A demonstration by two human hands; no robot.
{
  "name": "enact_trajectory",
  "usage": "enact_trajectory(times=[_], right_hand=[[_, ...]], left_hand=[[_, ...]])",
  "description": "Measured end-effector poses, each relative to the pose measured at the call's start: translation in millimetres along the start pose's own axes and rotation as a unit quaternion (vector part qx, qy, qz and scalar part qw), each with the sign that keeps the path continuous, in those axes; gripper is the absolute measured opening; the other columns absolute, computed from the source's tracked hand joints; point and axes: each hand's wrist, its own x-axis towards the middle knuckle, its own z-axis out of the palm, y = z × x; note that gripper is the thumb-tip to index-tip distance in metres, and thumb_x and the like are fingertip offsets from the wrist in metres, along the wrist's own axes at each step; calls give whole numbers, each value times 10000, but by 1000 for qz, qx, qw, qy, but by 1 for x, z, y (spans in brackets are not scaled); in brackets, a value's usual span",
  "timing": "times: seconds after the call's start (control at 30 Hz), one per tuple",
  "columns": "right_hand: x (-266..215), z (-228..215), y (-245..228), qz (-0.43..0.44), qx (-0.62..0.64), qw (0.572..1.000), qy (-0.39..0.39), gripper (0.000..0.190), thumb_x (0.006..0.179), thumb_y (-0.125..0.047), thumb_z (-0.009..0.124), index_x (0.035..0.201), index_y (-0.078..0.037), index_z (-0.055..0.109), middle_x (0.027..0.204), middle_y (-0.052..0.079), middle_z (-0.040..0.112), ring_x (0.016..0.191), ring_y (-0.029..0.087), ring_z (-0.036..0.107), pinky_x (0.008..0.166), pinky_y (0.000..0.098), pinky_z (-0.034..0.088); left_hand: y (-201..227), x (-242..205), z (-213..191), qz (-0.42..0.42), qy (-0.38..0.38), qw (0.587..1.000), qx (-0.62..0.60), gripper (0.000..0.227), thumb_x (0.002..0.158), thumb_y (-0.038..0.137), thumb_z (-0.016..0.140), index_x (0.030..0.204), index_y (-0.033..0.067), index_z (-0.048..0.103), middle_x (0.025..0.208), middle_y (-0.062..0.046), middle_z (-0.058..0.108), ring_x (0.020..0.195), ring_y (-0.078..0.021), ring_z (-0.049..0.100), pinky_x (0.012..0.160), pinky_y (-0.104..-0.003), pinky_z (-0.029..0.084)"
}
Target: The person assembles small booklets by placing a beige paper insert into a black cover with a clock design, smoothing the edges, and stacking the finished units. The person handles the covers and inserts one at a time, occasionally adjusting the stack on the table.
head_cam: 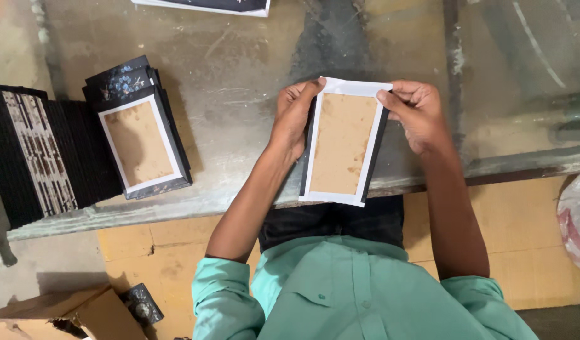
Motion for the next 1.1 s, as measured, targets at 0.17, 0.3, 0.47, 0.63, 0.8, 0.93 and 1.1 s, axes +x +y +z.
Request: enact_trajectory(times=[0.17,0.3,0.47,0.63,0.8,0.93,1.1], right_hand=[[8,-9,-4,29,14,999,-26,203,1051,-90,660,1191,53,699,1082,101,756,939,116,715,846,279,588],[11,-9,-16,0,-37,997,-73,255,990,-69,700,1225,29,694,1123,87,758,987,110,701,896,261,566],[4,4,-17,-247,-392,886,-36,235,908,-43,809,1140,-29,769,1114,81,764,1039,190,632,929,296,527],[-15,23,-13,-270,-463,845,-5,146,948,-88,821,1094,-89,814,1064,39,784,928,234,596,788,281,517],[-18,22,-26,-279,-486,826,-62,414,909,-216,875,1255,-58,713,1121,101,718,977,284,601,898,388,506],[-16,25,-29,-309,-534,760,-205,842,823,-376,832,1470,55,508,1415,268,590,1312,428,561,1138,514,423],[-37,29,-21,-230,-526,797,-188,722,904,-351,799,1519,-87,525,1524,205,560,1438,390,497,1217,472,407]], left_hand=[[3,3,-4,56,-23,996,70,157,946,107,704,937,-28,782,818,-52,760,689,-81,655,651,-251,525],[11,4,-11,150,-80,974,152,113,936,25,732,1025,-20,784,887,-49,796,778,-83,714,748,-225,568],[31,2,-25,330,-98,774,532,276,889,-26,726,1122,109,785,1039,-107,793,972,-238,732,888,-342,563],[32,-13,-30,341,-223,746,526,750,835,123,813,1504,94,475,1413,-238,605,1284,-436,569,1127,-493,451],[7,-26,-33,338,-199,683,616,489,991,122,705,1448,144,531,1354,-135,673,1248,-404,659,968,-464,566],[6,-31,-29,207,-207,720,629,416,1020,152,651,1430,172,586,1255,-71,741,894,-300,741,795,-396,618],[41,6,-10,333,-177,766,520,307,1053,230,705,1330,107,654,897,-39,774,806,-192,782,905,-377,592]])
